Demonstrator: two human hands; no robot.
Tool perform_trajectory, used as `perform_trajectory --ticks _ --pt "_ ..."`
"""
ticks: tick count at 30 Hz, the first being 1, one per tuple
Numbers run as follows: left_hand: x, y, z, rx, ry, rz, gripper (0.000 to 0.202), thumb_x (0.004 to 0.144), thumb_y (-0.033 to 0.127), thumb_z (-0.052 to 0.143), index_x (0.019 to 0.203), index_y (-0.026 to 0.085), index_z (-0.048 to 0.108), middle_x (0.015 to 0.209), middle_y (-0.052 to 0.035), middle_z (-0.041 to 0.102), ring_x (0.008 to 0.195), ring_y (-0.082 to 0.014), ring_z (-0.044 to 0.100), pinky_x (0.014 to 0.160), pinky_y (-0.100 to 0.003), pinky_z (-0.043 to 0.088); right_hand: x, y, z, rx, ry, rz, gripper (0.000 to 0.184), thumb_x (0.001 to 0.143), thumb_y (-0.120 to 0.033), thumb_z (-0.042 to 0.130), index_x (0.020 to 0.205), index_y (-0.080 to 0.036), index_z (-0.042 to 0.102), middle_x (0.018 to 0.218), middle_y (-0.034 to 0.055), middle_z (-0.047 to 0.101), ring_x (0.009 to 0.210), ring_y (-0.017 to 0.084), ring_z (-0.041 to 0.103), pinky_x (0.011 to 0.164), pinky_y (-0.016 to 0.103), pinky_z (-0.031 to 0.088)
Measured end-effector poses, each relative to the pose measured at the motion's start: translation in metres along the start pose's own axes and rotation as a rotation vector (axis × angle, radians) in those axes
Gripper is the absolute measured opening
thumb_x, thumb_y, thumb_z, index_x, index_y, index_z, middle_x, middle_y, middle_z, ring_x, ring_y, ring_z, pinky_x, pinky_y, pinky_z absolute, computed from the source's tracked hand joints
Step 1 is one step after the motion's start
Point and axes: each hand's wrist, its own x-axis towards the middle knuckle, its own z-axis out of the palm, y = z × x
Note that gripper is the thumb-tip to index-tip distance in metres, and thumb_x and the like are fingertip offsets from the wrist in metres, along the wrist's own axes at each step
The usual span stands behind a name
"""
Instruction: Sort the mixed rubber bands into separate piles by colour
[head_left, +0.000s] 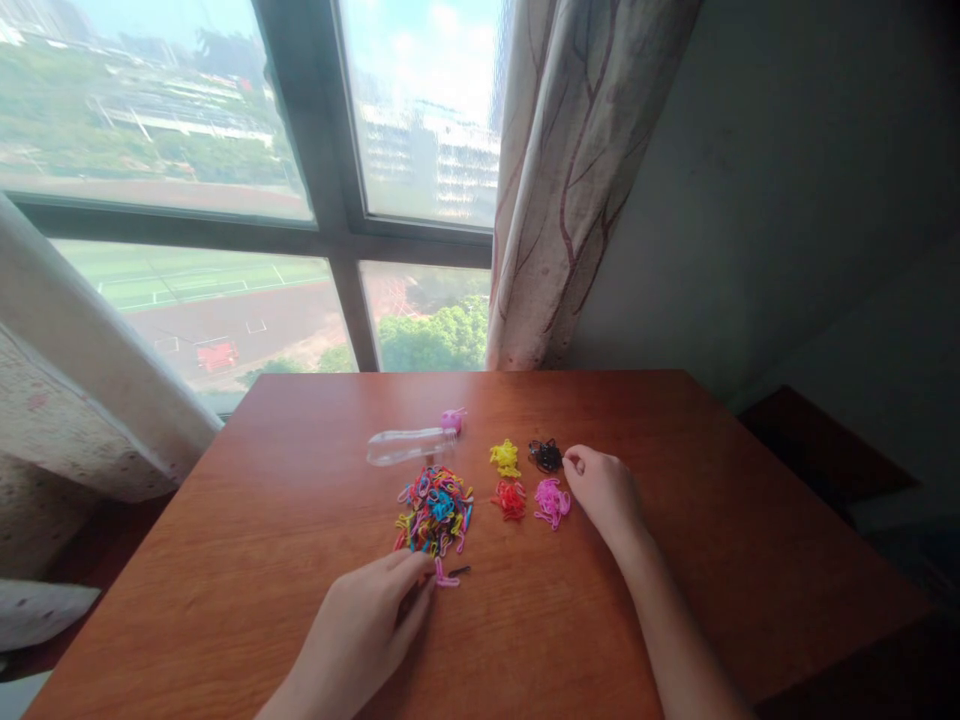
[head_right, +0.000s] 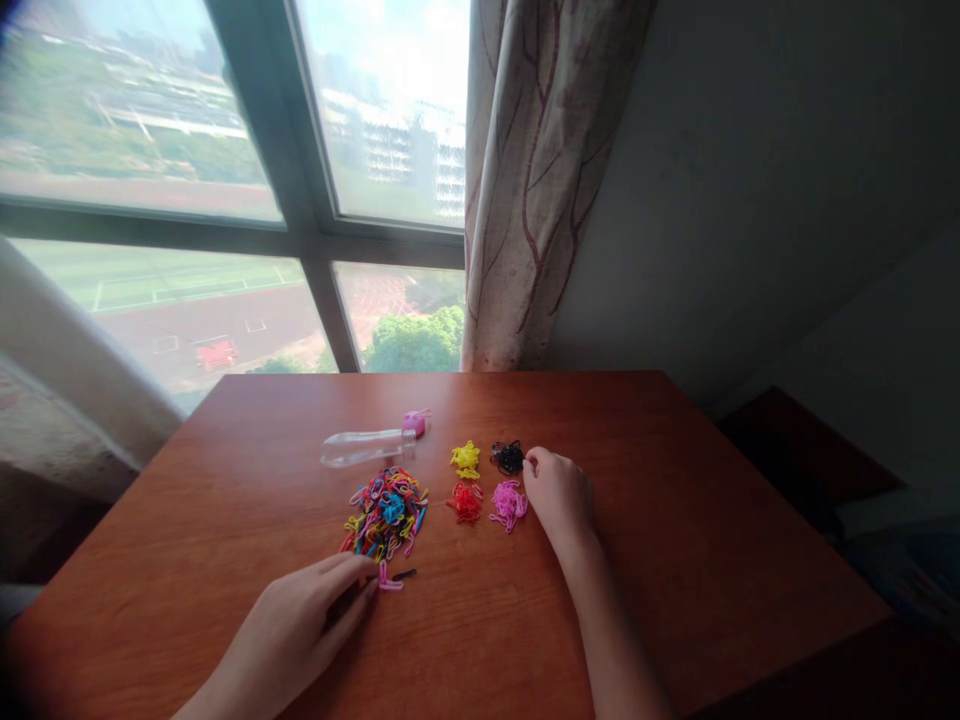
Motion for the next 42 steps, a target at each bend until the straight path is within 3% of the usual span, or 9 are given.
perform_trajectory --ticks 9,18,24,31,42 --pt "-0.001 0.001 -0.002 0.007 -0.016 -0.003 0.027 0.097 0.027 0.037 0.092 0.025 0.063 0.088 -0.0024 0.070 0.080 -0.0184 0.068 0.070 -0.025 0.047 -0.023 -0.001 -0.006 0.139 0.071 -0.026 0.016 0.090 -0.028 0.055 0.091 -0.024 0.071 0.073 0.0004 0.069 0.066 0.017 0.061 0.058 0.025 0.031" --pt "0.001 0.001 -0.004 -0.009 -0.001 0.017 0.026 0.096 0.025 0.040 0.096 0.026 0.066 0.091 -0.0024 0.073 0.082 -0.0179 0.069 0.070 -0.023 0.048 -0.080 -0.055 0.014 0.474 0.014 -0.269 0.017 0.091 -0.022 0.050 0.085 -0.022 0.067 0.068 -0.0016 0.064 0.060 0.014 0.057 0.060 0.024 0.033" --pt "0.000 0.000 -0.002 -0.023 0.036 0.028 0.023 0.094 0.023 0.043 0.094 0.026 0.066 0.088 -0.0019 0.073 0.079 -0.0171 0.069 0.068 -0.022 0.047 -0.109 -0.083 0.024 0.528 -0.100 -0.359 0.016 0.089 -0.015 0.051 0.082 -0.023 0.063 0.072 -0.0023 0.065 0.065 0.014 0.059 0.062 0.024 0.032" --pt "0.002 0.002 -0.004 -0.025 0.007 0.009 0.023 0.094 0.022 0.042 0.094 0.026 0.064 0.090 -0.0012 0.072 0.083 -0.0178 0.069 0.070 -0.023 0.047 -0.117 -0.085 0.030 0.536 -0.155 -0.362 0.014 0.086 -0.014 0.053 0.083 -0.024 0.062 0.076 -0.0029 0.067 0.069 0.014 0.060 0.064 0.025 0.031" --pt "0.002 0.003 -0.002 -0.014 0.028 -0.003 0.022 0.094 0.022 0.041 0.093 0.026 0.063 0.086 -0.0005 0.071 0.079 -0.0166 0.067 0.067 -0.022 0.044 -0.121 -0.084 0.023 0.411 -0.165 -0.454 0.012 0.084 -0.013 0.055 0.080 -0.023 0.060 0.074 -0.0027 0.065 0.069 0.014 0.058 0.063 0.025 0.030"
